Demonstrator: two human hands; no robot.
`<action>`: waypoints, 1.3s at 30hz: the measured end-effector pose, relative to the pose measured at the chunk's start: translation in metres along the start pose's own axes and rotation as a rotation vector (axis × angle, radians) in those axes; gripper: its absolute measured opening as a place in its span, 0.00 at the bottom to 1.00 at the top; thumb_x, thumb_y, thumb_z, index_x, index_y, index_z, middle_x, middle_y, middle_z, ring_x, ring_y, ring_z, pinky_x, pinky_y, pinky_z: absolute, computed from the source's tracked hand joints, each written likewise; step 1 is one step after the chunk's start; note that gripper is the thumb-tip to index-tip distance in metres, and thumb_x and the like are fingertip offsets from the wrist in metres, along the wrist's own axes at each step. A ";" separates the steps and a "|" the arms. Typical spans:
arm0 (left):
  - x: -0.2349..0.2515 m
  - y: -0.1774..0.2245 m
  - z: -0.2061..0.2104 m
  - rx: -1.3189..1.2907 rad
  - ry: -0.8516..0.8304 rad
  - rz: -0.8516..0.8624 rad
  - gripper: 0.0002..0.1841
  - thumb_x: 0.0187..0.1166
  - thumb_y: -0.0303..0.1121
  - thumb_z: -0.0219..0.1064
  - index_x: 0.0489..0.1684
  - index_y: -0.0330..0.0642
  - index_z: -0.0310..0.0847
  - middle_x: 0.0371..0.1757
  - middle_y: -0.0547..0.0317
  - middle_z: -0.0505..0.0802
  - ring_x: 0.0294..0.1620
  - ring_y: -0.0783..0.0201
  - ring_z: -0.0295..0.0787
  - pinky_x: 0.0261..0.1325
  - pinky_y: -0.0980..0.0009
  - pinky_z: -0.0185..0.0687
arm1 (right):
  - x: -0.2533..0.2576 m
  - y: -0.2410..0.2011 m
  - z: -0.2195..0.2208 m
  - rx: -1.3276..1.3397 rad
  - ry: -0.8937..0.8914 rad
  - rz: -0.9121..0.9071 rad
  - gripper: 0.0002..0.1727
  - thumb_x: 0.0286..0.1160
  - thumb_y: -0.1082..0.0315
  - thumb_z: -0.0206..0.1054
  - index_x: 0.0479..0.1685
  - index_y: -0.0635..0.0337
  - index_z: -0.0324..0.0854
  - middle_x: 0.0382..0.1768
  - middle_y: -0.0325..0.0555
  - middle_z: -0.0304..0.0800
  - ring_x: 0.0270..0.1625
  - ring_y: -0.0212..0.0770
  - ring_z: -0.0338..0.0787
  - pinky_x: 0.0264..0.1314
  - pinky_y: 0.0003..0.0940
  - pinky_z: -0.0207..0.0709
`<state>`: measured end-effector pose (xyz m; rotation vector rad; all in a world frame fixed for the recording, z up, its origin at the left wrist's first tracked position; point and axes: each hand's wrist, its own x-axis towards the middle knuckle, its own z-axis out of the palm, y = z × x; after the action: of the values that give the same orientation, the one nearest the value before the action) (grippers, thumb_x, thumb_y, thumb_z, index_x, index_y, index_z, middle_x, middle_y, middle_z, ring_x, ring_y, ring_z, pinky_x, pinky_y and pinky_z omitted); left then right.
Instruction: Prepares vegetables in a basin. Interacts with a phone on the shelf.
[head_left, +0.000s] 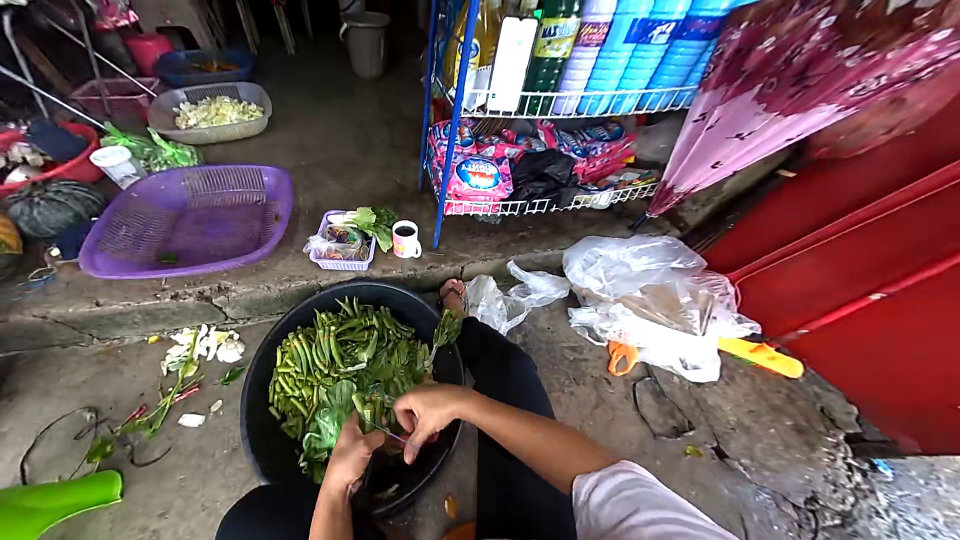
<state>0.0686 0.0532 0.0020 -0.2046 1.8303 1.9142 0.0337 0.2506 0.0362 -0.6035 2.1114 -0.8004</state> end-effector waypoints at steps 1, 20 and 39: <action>0.003 -0.001 0.001 -0.032 0.027 -0.031 0.21 0.60 0.12 0.68 0.54 0.29 0.74 0.38 0.56 0.89 0.36 0.69 0.88 0.43 0.71 0.88 | -0.009 -0.009 0.004 -0.004 0.011 -0.083 0.24 0.68 0.58 0.82 0.47 0.73 0.87 0.44 0.65 0.90 0.53 0.62 0.87 0.72 0.72 0.64; -0.003 -0.002 0.000 0.371 0.090 0.536 0.29 0.61 0.24 0.85 0.65 0.30 0.82 0.57 0.40 0.92 0.58 0.51 0.91 0.66 0.50 0.85 | 0.004 -0.026 0.042 0.753 0.881 -0.244 0.31 0.63 0.78 0.78 0.71 0.65 0.80 0.67 0.52 0.86 0.61 0.39 0.87 0.64 0.38 0.83; 0.011 0.013 -0.004 0.718 0.231 0.276 0.28 0.63 0.32 0.85 0.58 0.22 0.81 0.51 0.28 0.90 0.53 0.35 0.90 0.62 0.40 0.83 | -0.102 0.015 -0.300 -0.562 1.182 0.062 0.29 0.77 0.53 0.70 0.68 0.68 0.80 0.73 0.66 0.80 0.77 0.65 0.77 0.80 0.64 0.67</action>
<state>0.0525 0.0523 0.0087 0.0786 2.6866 1.3003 -0.1495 0.4278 0.2245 -0.3378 3.4842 -0.5502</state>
